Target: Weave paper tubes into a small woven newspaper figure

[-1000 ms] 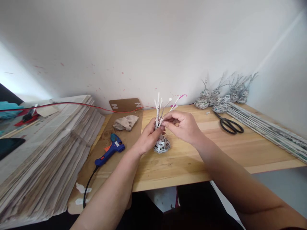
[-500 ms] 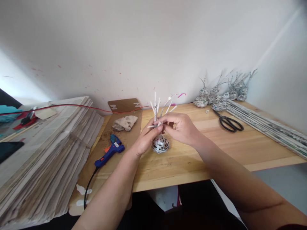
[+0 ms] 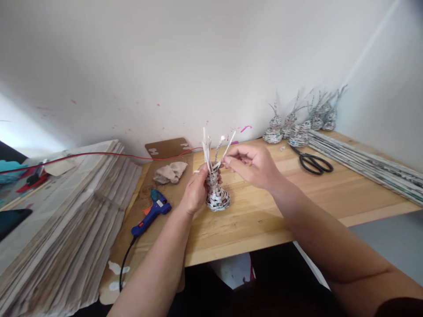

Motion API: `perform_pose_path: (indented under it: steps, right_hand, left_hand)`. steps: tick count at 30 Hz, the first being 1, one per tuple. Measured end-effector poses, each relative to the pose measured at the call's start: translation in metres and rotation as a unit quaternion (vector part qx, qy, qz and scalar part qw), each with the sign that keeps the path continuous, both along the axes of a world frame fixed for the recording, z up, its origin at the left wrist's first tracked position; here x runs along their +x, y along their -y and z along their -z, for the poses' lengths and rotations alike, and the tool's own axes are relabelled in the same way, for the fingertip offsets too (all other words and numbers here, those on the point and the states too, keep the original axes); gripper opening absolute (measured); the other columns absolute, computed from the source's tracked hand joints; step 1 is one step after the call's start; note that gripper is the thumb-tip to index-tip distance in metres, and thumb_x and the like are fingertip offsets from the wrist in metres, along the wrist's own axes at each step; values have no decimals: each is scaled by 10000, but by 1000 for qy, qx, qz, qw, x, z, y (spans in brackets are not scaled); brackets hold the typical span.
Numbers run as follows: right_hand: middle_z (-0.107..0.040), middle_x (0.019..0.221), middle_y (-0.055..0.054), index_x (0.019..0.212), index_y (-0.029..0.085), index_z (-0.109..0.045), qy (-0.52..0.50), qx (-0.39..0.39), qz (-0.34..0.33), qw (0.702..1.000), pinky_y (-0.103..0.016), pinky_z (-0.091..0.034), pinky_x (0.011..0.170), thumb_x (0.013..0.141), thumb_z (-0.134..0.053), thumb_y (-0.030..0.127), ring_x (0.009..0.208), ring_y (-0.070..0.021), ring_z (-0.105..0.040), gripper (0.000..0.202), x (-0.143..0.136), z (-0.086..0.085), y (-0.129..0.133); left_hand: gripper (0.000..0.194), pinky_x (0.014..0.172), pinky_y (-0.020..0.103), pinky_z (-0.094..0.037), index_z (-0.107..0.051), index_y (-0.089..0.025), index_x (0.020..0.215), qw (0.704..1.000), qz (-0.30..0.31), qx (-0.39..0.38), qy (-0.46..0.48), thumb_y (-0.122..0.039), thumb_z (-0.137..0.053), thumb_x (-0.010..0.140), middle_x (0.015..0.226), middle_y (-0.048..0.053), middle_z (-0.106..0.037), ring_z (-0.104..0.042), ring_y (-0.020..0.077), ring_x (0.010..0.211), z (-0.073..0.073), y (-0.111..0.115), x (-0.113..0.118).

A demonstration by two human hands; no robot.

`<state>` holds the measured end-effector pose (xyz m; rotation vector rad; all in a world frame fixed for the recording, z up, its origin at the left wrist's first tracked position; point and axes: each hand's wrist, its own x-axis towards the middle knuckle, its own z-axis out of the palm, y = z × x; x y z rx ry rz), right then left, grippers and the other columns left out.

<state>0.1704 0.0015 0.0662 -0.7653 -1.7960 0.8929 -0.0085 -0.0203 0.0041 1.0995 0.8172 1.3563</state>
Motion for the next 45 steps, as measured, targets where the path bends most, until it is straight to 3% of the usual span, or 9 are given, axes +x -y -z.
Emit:
perform_pose_path:
  steps: [3, 8, 13, 18, 22, 28, 34, 38, 45]
  right_hand:
    - [-697, 681, -33, 786, 145, -730, 68, -32, 24, 997, -246, -432, 520, 856, -674, 343, 583, -121, -597, 218, 7, 0, -9]
    - [-755, 812, -49, 873, 157, -746, 78, -31, -17, 996, -248, -462, 601, 841, -686, 299, 676, -132, -642, 158, 4, 5, -14]
    - [-720, 701, -29, 775, 163, -744, 86, 27, 54, 994, -251, -416, 563, 846, -683, 314, 618, -128, -600, 178, -2, 8, -9]
    - [-731, 751, -10, 880, 181, -722, 69, 46, -14, 996, -243, -458, 590, 838, -666, 250, 614, -117, -613, 99, -9, 9, 0]
    - [-716, 744, 1, 852, 181, -686, 90, 84, -4, 992, -240, -468, 631, 806, -691, 199, 642, -113, -619, 49, -15, 11, 5]
    - [-735, 754, -33, 839, 179, -697, 42, 31, 40, 998, -268, -505, 621, 869, -678, 356, 652, -146, -657, 181, -21, 18, 4]
    - [-718, 734, -29, 839, 186, -678, 37, 4, 38, 999, -261, -505, 576, 902, -625, 338, 616, -142, -646, 173, -21, 21, 4]
    - [-684, 687, -15, 819, 190, -638, 26, -14, 33, 999, -256, -487, 532, 900, -620, 342, 550, -129, -605, 173, -21, 20, 5]
    - [-692, 774, -27, 848, 195, -600, -12, -14, 22, 1000, -261, -537, 603, 907, -616, 365, 636, -140, -645, 180, -22, 21, 2]
  left_hand:
    - [468, 640, 255, -517, -681, -151, 1022, 1000, 6, 6, -11, -587, -611, 869, 843, 43, -665, -632, 143, 737, -4, 1, 1]
    - [432, 619, 250, -490, -657, -154, 989, 1000, -2, 16, -24, -569, -612, 876, 828, 34, -654, -615, 135, 714, -4, 3, 1]
    - [418, 642, 262, -491, -646, -159, 1002, 999, -9, 26, -45, -558, -592, 891, 859, 41, -668, -622, 143, 732, 0, 1, 1]
    - [401, 715, 287, -518, -637, -186, 1052, 997, -29, 27, -60, -551, -589, 894, 899, 40, -688, -656, 180, 841, 1, 0, 4]
    - [387, 799, 317, -521, -652, -194, 1048, 994, -37, 60, -87, -545, -547, 923, 951, 42, -709, -653, 216, 958, -2, 1, 6]
    - [448, 769, 317, -517, -635, -170, 1051, 989, -40, 78, -122, -589, -563, 911, 952, 56, -711, -654, 227, 945, -6, 6, 6]
    - [430, 645, 290, -494, -627, -174, 981, 993, 0, 62, -98, -592, -556, 912, 884, 60, -703, -659, 213, 855, -3, 5, 8]
    - [396, 679, 299, -509, -630, -182, 987, 997, 23, 36, -60, -564, -544, 924, 867, 51, -694, -658, 202, 826, 2, 3, 7]
    - [386, 816, 314, -514, -659, -183, 1078, 994, -41, 87, -55, -524, -579, 914, 1014, 60, -707, -653, 208, 932, -1, 4, 11]
